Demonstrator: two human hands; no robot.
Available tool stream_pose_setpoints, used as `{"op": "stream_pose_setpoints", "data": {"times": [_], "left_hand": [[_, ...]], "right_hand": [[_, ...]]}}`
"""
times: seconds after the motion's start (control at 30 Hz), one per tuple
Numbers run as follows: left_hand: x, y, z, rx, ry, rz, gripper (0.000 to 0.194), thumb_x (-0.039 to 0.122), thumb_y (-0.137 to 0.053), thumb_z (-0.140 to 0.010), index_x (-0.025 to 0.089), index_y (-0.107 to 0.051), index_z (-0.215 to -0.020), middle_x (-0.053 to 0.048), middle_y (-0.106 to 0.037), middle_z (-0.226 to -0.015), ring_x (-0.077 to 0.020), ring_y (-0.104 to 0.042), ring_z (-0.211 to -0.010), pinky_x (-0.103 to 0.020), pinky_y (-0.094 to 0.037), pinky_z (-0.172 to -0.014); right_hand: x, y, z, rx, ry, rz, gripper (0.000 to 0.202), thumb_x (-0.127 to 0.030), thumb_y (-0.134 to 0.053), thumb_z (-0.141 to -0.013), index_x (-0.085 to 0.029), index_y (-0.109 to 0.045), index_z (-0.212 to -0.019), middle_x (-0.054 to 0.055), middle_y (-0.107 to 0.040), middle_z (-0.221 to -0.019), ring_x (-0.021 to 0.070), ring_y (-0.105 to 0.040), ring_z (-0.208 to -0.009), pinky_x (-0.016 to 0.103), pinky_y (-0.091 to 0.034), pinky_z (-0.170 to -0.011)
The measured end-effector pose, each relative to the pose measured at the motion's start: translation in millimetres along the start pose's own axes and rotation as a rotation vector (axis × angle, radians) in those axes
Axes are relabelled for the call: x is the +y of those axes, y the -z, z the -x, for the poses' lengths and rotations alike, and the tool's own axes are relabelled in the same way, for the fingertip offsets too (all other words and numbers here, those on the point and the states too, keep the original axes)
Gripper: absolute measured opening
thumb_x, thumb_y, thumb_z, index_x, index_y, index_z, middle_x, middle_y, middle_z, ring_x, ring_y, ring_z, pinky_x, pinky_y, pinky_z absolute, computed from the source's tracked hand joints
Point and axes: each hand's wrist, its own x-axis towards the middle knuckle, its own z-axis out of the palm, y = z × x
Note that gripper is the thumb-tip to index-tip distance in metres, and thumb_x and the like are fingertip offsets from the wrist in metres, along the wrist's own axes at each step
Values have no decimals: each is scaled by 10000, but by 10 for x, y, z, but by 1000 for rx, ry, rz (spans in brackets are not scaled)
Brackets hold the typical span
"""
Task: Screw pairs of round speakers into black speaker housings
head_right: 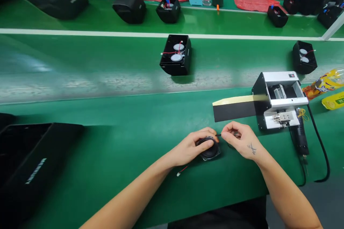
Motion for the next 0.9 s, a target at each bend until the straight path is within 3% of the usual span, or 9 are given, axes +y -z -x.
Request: {"op": "stream_pose_setpoints", "data": {"times": [0.13, 0.3, 0.5, 0.67, 0.9], "left_hand": [[43, -115, 44, 48, 34, 31, 261, 395, -646, -973, 212, -819, -1039, -91, -812, -1210, -251, -742, -1127, -339, -566, -1068], [120, -212, 104, 80, 112, -7, 253, 374, -647, -938, 222, -828, -1029, -12, -820, -934, -194, -706, -819, -282, -546, -776], [189, -248, 114, 103, 125, -25, 238, 385, -641, -925, 203, -790, -887, 15, -742, -763, -151, -593, -696, -255, -458, -668], [196, -259, 112, 95, 121, -20, 276, 411, -626, -936, 198, -801, -921, 3, -783, -847, -160, -631, -763, -257, -469, -723], [219, -260, 102, 88, 126, -25, 300, 423, -616, -931, 188, -799, -903, 3, -750, -793, -150, -582, -714, -255, -441, -681]], "right_hand": [[-1, -84, 27, -29, 2, 46, 391, -570, -721, -913, -187, -669, -847, 12, -605, -760, 110, -478, -626, 260, -406, -595], [30, -141, 39, -13, 42, 120, 271, -444, -702, -928, -188, -697, -837, 5, -608, -776, 103, -492, -633, 264, -388, -602], [25, -149, 31, -31, 81, 194, 210, -381, -683, -927, -194, -698, -831, -12, -590, -740, 98, -459, -610, 265, -366, -585], [22, -162, 30, -28, 83, 213, 211, -381, -666, -931, -199, -682, -827, -25, -567, -694, 103, -477, -614, 256, -382, -579], [-6, -169, 31, -13, 93, 232, 231, -404, -634, -921, -204, -675, -813, -34, -542, -656, 100, -465, -585, 253, -375, -557]]}}
